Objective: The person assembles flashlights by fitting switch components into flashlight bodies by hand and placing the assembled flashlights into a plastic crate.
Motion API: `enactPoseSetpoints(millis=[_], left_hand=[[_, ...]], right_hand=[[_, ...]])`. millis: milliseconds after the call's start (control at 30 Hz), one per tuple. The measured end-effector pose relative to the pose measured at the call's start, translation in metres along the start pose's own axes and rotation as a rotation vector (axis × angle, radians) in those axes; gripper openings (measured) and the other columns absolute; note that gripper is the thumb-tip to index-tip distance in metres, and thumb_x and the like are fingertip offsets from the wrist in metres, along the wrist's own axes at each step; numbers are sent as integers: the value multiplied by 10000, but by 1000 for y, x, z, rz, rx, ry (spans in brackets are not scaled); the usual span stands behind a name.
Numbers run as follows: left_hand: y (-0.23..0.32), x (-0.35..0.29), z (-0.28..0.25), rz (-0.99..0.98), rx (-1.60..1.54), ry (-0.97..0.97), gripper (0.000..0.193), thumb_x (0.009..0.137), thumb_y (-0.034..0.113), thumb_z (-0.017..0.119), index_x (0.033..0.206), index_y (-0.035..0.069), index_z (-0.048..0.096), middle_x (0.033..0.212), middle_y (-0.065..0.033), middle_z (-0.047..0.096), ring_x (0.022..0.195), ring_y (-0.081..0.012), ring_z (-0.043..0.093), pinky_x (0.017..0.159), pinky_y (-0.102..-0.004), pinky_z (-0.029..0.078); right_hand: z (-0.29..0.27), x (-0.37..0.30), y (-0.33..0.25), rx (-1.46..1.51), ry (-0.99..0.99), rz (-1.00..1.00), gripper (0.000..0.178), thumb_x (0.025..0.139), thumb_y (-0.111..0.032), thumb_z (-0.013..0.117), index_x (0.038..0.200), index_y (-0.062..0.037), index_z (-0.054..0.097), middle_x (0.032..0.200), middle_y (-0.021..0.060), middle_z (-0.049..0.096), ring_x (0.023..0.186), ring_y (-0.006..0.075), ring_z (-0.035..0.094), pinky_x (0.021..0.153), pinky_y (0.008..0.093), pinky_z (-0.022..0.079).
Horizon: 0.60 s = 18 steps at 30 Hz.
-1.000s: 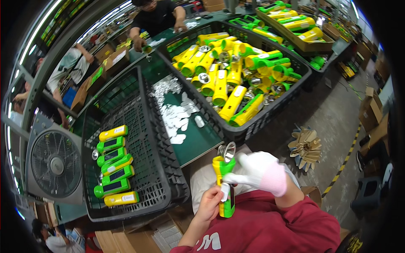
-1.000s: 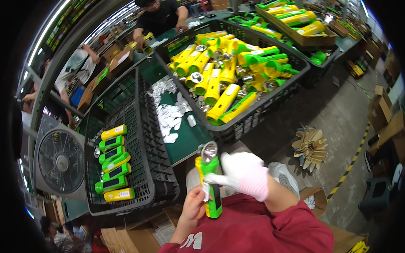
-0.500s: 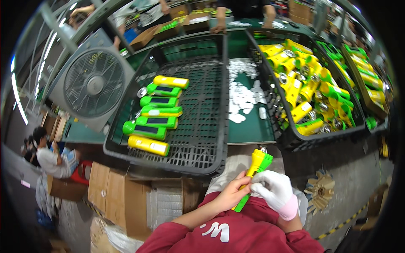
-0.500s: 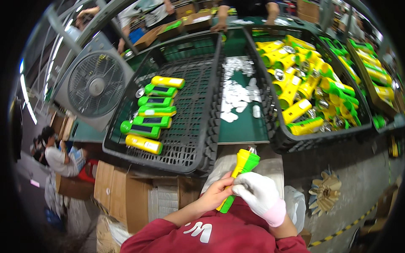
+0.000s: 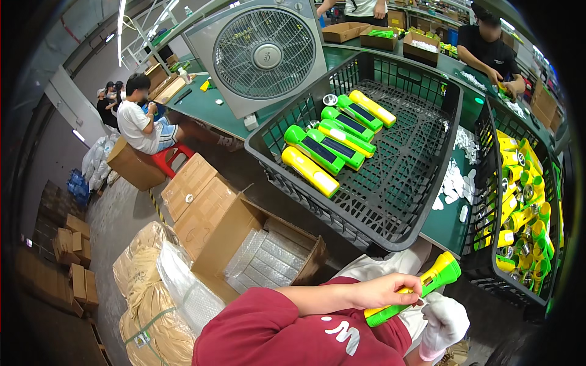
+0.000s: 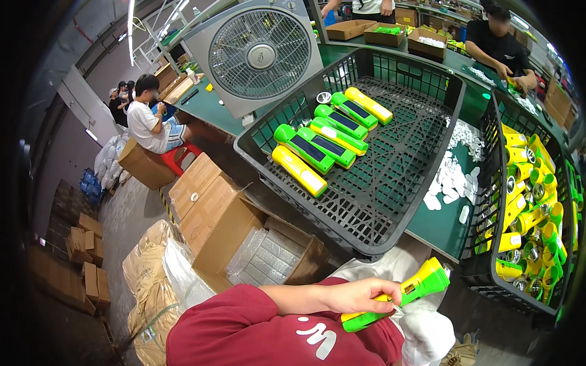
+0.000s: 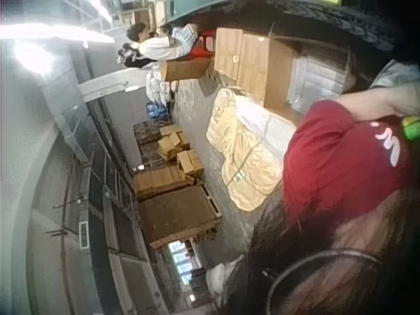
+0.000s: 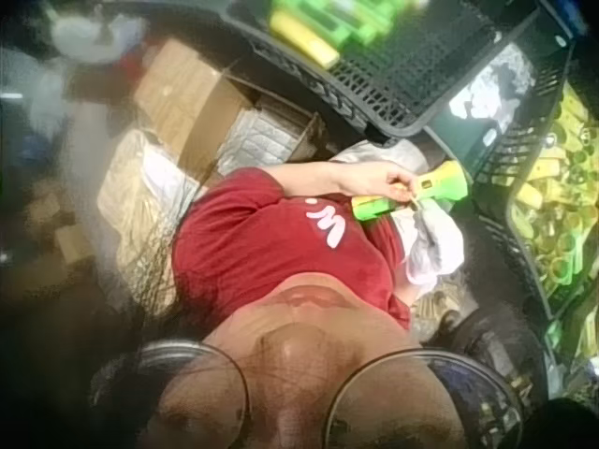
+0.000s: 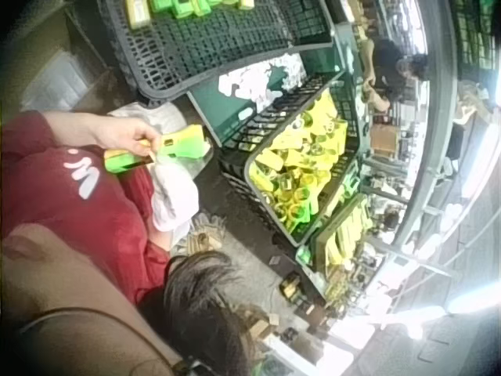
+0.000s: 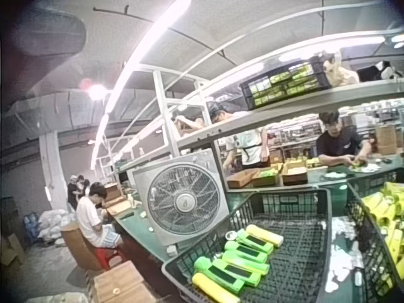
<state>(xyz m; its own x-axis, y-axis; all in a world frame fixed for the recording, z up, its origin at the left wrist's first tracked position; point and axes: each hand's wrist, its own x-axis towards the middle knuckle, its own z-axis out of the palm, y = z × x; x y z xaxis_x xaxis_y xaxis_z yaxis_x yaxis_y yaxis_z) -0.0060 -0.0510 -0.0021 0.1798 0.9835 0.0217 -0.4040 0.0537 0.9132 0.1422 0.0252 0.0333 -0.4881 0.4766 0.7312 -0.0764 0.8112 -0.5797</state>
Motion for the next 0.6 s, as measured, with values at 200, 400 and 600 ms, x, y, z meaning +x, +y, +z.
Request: enactPoseSetpoints(millis=[200,400,600], left_hand=[[0,2,-2,-2,-224,36,141,891,192,487,967,74,497,914,20,475,859,-46,437,757,-202,364],[-1,8,2,21,133,160,187,884,212,493,943,37,522,1115,-83,413,999,-139,401,861,-287,331],[7,21,15,280,653,236,163,836,199,555,900,50,544,1121,-163,388,1031,-291,425,887,-342,330]], right_hand=[[2,17,-12,-108,-216,-156,159,474,-49,616,616,-14,553,660,96,590,561,207,555,521,267,426],[-7,9,-7,-25,-224,-14,182,519,-24,659,667,-28,553,721,103,602,634,228,571,582,279,441],[-17,4,-8,12,-116,494,106,698,-11,646,776,4,575,670,71,562,591,138,536,550,242,420]])
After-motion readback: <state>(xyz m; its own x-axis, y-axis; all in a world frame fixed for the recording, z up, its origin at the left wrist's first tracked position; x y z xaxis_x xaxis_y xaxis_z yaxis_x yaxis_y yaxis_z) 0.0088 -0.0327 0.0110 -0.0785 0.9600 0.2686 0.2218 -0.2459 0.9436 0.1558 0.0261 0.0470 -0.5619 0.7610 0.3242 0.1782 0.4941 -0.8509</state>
